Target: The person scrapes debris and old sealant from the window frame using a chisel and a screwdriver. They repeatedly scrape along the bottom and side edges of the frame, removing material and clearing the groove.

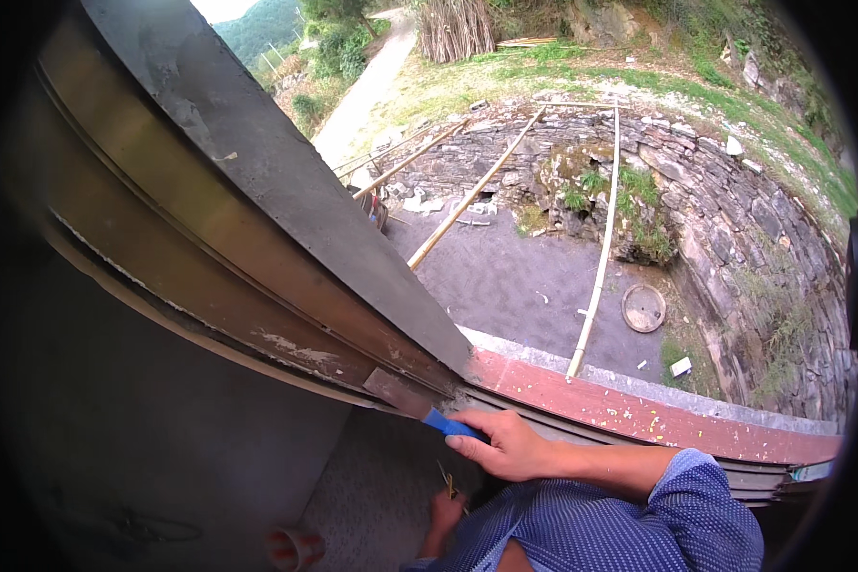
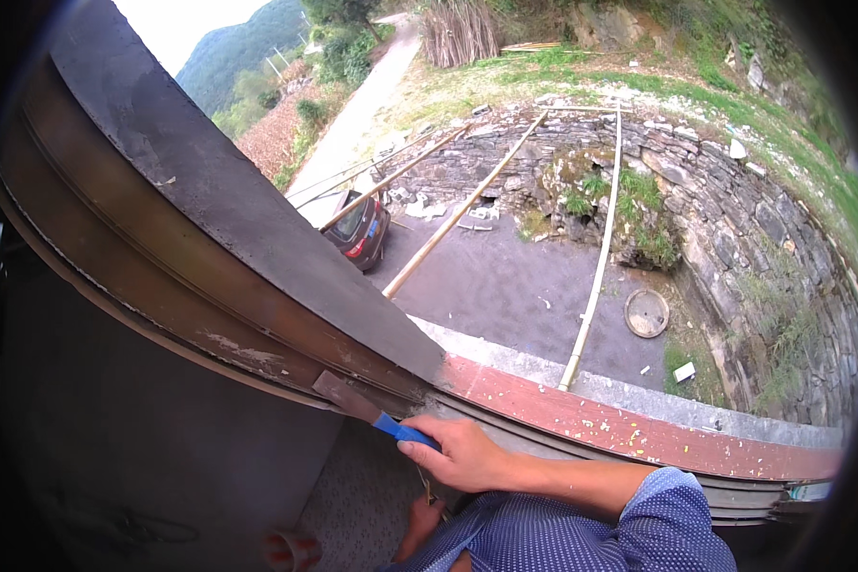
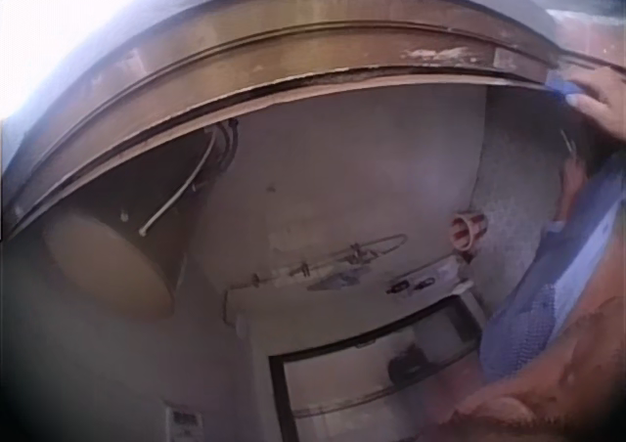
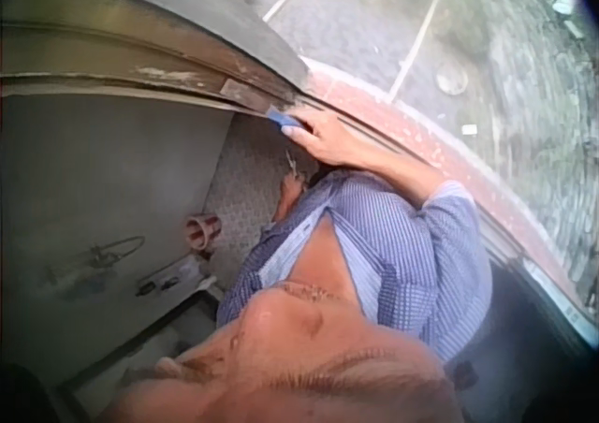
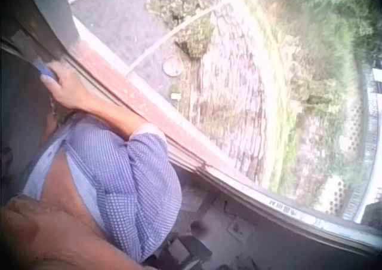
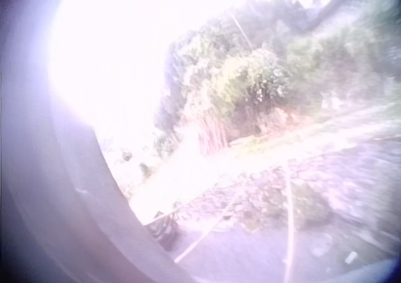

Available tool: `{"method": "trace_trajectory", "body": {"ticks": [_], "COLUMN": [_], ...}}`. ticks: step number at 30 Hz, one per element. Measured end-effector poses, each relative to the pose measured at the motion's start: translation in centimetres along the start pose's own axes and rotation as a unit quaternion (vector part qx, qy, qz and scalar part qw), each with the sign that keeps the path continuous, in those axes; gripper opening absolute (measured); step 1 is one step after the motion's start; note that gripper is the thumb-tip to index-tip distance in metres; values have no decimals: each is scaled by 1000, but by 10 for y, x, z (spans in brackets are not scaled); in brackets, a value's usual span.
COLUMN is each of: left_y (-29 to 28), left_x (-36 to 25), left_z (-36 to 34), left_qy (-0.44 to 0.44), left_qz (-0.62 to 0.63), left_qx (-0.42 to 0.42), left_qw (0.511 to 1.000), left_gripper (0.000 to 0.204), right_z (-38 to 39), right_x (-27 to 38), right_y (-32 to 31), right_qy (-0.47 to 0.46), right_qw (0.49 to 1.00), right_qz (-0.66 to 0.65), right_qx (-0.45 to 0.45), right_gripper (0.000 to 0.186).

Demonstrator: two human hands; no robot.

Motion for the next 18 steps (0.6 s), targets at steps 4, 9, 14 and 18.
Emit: {"method": "trace_trajectory", "body": {"ticks": [4, 9, 14, 18], "left_y": [-2, -3, -6, -4], "left_x": [0, -6, -3, -1], "left_z": [2, 4, -1, -4], "left_qy": [-24, -33, -33, -24], "left_qz": [9, 14, -19, -22], "left_qx": [17, 12, 29, 28], "left_qw": [1000, 999, 999, 999], "left_gripper": [25, 27, 28, 27], "right_z": [8, 22, 9, -7], "right_x": [-22, -63, -67, -67], "right_y": [0, -6, -8, -6], "right_qy": [18, 55, 21, 17], "right_qw": [999, 998, 999, 1000], "right_qz": [25, 38, 0, 16], "right_qx": [-9, 5, 30, 0], "right_gripper": [29, 33, 37, 38]}}
Point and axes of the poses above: each hand's wrist, its own z-axis away from the middle knuckle, its own y-axis out of the palm, x = y × z, the point moved 3 cm from there along -z, towards the middle knuckle, and after that the axes turned 8 degrees about x, right-handed, at the moved point
